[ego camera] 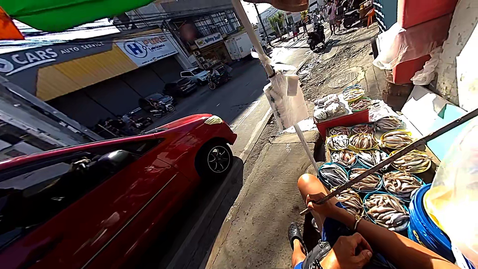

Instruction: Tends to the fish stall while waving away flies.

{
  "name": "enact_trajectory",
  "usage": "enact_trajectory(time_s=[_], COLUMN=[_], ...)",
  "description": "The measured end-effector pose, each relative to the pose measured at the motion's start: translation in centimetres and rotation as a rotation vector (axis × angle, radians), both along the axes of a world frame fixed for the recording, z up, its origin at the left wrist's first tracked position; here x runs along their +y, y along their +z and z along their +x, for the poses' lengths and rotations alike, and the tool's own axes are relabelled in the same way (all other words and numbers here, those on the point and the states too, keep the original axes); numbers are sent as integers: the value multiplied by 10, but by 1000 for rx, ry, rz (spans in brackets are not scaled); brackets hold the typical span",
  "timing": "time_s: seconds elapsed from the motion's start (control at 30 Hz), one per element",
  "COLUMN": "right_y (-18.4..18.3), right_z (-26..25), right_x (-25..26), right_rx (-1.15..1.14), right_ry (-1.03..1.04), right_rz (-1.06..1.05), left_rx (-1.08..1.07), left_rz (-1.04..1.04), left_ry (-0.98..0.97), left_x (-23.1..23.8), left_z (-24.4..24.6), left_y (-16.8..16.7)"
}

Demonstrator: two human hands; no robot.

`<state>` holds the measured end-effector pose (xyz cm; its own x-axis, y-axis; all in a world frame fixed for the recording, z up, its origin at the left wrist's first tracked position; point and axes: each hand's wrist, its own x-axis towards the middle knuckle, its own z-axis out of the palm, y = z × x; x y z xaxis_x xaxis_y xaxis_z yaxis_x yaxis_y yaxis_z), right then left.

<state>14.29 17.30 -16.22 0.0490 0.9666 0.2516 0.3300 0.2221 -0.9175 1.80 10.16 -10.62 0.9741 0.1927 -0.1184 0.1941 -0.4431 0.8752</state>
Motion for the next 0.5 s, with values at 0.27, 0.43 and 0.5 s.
enact_trajectory(time_s=[0.27, 0.43, 0.5], right_y=[-49, -27, -33], right_z=[4, 1, 1], right_x=[26, 15, 18], right_rx=[8, -32, -40], right_ry=[11, -12, -20], right_rz=[107, 33, 56], left_rx=[8, -25, -33], left_rz=[1, -8, -11], left_ry=[-3, 7, 8], left_x=[1, 0, -1], left_z=[0, 0, 0], left_y=[-2, -1, -2])
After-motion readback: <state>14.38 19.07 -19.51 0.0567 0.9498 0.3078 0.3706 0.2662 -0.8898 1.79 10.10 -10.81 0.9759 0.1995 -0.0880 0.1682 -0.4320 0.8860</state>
